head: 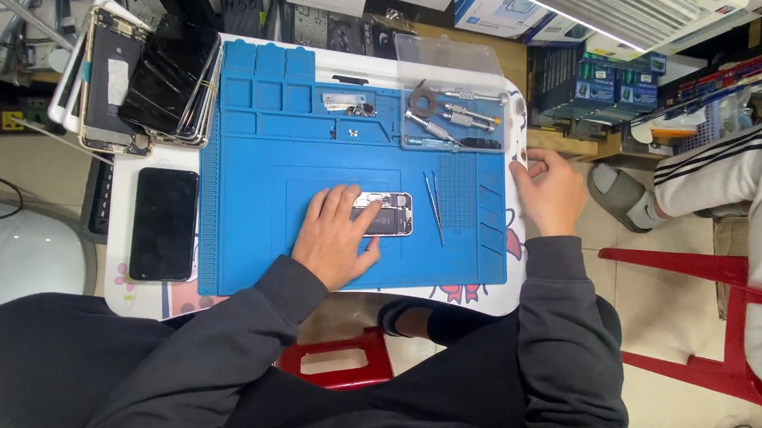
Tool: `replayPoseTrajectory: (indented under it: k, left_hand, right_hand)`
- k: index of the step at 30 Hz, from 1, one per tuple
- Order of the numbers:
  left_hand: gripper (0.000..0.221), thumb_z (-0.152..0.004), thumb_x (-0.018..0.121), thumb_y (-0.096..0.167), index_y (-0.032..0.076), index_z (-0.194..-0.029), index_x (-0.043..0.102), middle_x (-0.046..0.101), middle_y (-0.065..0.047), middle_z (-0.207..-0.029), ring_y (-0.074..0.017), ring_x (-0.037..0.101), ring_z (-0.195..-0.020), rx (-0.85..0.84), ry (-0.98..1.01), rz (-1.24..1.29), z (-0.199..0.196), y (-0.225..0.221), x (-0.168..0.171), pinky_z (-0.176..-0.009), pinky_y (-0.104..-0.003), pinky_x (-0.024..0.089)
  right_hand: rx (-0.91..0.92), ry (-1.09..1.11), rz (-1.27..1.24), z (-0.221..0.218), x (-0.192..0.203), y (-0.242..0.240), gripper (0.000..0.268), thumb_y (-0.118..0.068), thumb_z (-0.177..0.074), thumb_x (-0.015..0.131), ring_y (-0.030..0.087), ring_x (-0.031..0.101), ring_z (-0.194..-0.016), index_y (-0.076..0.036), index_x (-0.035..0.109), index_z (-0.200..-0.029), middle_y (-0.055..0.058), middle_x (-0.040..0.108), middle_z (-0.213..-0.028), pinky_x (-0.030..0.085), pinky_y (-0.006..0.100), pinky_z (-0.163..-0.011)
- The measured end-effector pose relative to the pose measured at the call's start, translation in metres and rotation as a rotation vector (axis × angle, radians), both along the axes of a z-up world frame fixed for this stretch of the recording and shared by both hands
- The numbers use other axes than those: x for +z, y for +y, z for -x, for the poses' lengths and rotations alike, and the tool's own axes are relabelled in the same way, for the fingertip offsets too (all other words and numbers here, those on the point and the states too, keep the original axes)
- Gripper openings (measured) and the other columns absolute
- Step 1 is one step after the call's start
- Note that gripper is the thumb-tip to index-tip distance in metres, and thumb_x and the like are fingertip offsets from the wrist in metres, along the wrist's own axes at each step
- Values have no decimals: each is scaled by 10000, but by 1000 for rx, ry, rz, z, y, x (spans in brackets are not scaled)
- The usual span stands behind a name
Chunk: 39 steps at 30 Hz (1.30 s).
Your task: The person disassembles a smartphone on a blue mat, using tweezers to remove internal components and a screwdriver to unscrew parts. They then use a toothbrush to clean the interior of the phone chassis.
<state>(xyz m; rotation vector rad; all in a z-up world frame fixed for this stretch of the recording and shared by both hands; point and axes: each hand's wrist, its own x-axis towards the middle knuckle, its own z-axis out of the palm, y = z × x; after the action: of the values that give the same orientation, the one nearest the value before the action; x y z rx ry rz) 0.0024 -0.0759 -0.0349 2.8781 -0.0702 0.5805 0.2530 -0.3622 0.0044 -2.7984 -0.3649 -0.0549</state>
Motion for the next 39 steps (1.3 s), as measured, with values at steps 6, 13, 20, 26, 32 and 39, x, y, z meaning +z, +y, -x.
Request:
replayPoseTrajectory:
  k: [6,13,20,26,32,39]
  left_hand:
    - [519,-903,639,445,190,-1354,621,523,-154,-1293,-342,500,-1326,3,5,12,3,-2,0,-1141,-549,365]
    - [453,-980,556,494,258,-1361,624,543,-104,-1351,-298,489,-1401,46,95,-38,19,2,4,-1174,-520,362]
    - [500,-1004,512,519,278,-1435,586,535,-103,-1411,-313,453,-1452,65,119,-100,23,-2,13,-1195,-562,330]
    - [543,-956,537,543,255,-1407,631,619,-72,-1438,-299,514,-1423,113,16,-257,17,-4,23,-1153,-523,405]
    - [491,-884,626,410,205,-1327,684,640,-112,-1404,-313,549,-1387,66,-6,-126,19,-2,16,-1127,-513,435]
    - [501,-934,591,375,221,-1408,644,550,-115,-1535,-347,442,-1507,68,63,75,29,-8,14,-1232,-571,332]
  right_hand:
    - [-69,-34,-94,2,9,-6,316,-307,-1042,616,466,720,-953,-67,787,-1155,169,757,-891,541,576,-825]
    - [-98,-29,-598,67,35,-4,318,-298,-1020,474,274,617,-718,-110,730,-1039,92,591,-707,536,422,-787]
    - [53,-99,-644,125,23,-2,346,-192,-1048,442,258,665,-646,-112,778,-1026,112,663,-672,569,370,-699]
    - [-72,-426,-428,194,73,-46,336,-319,-1087,493,255,642,-799,-75,723,-1066,72,672,-908,473,371,-711]
    - [-745,-173,-56,256,50,-145,461,-640,-828,788,200,544,-618,-201,648,-826,-48,484,-613,455,367,-660]
    - [-740,77,-435,265,56,-183,640,-456,-931,713,153,279,-586,-116,251,-648,3,246,-601,263,366,-574]
